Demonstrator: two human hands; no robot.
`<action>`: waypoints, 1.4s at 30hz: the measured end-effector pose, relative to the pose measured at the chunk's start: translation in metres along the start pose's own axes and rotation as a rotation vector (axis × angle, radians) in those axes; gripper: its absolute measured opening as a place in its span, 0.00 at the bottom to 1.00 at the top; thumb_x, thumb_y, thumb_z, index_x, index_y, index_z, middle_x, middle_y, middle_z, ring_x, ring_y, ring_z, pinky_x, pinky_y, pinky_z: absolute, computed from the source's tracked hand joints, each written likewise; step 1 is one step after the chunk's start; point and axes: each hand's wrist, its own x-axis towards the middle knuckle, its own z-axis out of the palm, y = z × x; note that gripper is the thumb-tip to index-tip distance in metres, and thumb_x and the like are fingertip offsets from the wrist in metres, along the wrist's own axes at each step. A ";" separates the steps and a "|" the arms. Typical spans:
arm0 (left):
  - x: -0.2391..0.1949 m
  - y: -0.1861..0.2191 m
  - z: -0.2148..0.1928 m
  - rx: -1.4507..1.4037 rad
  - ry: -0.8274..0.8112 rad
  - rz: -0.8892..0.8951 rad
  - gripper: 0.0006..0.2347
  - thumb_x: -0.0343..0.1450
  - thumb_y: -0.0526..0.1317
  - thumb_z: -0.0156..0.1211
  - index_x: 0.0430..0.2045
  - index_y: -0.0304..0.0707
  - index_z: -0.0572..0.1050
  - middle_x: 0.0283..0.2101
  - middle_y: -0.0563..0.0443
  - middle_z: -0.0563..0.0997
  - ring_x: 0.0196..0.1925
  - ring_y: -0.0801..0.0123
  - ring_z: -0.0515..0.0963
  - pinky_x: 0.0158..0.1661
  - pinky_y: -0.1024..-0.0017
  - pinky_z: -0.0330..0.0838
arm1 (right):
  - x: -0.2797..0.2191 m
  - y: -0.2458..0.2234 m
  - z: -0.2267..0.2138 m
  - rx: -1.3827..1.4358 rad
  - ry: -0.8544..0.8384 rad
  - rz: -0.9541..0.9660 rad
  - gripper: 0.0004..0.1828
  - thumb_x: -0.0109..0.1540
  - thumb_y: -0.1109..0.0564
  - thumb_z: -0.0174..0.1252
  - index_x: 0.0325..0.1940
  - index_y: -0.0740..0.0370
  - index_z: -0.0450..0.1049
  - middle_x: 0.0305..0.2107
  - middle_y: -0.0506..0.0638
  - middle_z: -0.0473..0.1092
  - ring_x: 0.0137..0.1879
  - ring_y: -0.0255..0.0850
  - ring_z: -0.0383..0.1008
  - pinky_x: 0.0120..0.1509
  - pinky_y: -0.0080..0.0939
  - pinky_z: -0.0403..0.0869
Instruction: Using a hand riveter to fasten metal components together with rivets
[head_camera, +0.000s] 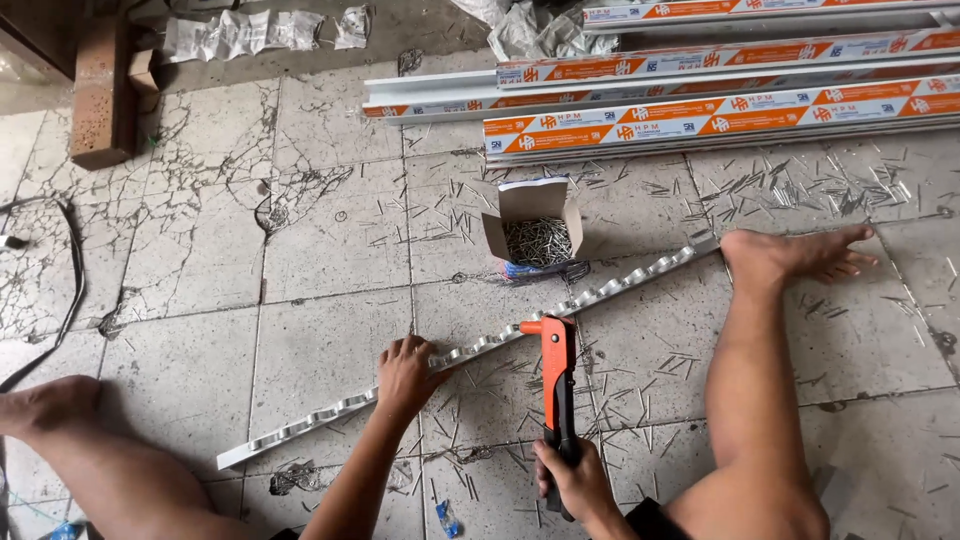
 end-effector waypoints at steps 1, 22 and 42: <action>0.003 -0.003 0.008 0.024 -0.002 0.026 0.21 0.63 0.60 0.67 0.44 0.53 0.78 0.52 0.52 0.78 0.59 0.57 0.70 0.60 0.57 0.64 | 0.002 0.001 0.001 0.012 -0.015 0.000 0.11 0.59 0.59 0.63 0.28 0.71 0.75 0.12 0.55 0.70 0.15 0.43 0.68 0.19 0.43 0.70; 0.061 -0.016 0.008 0.026 -0.072 0.003 0.13 0.70 0.54 0.61 0.44 0.58 0.78 0.43 0.56 0.80 0.44 0.68 0.75 0.37 0.72 0.75 | -0.002 0.002 0.002 -0.061 -0.105 0.049 0.12 0.59 0.58 0.64 0.31 0.74 0.79 0.13 0.56 0.71 0.14 0.43 0.68 0.17 0.41 0.68; -0.114 0.111 -0.037 -1.550 -0.343 0.280 0.36 0.66 0.66 0.57 0.52 0.27 0.71 0.48 0.38 0.80 0.53 0.53 0.80 0.58 0.49 0.73 | -0.022 -0.028 0.014 -0.507 -0.537 -0.181 0.17 0.57 0.47 0.68 0.38 0.63 0.80 0.28 0.50 0.80 0.35 0.40 0.79 0.43 0.38 0.75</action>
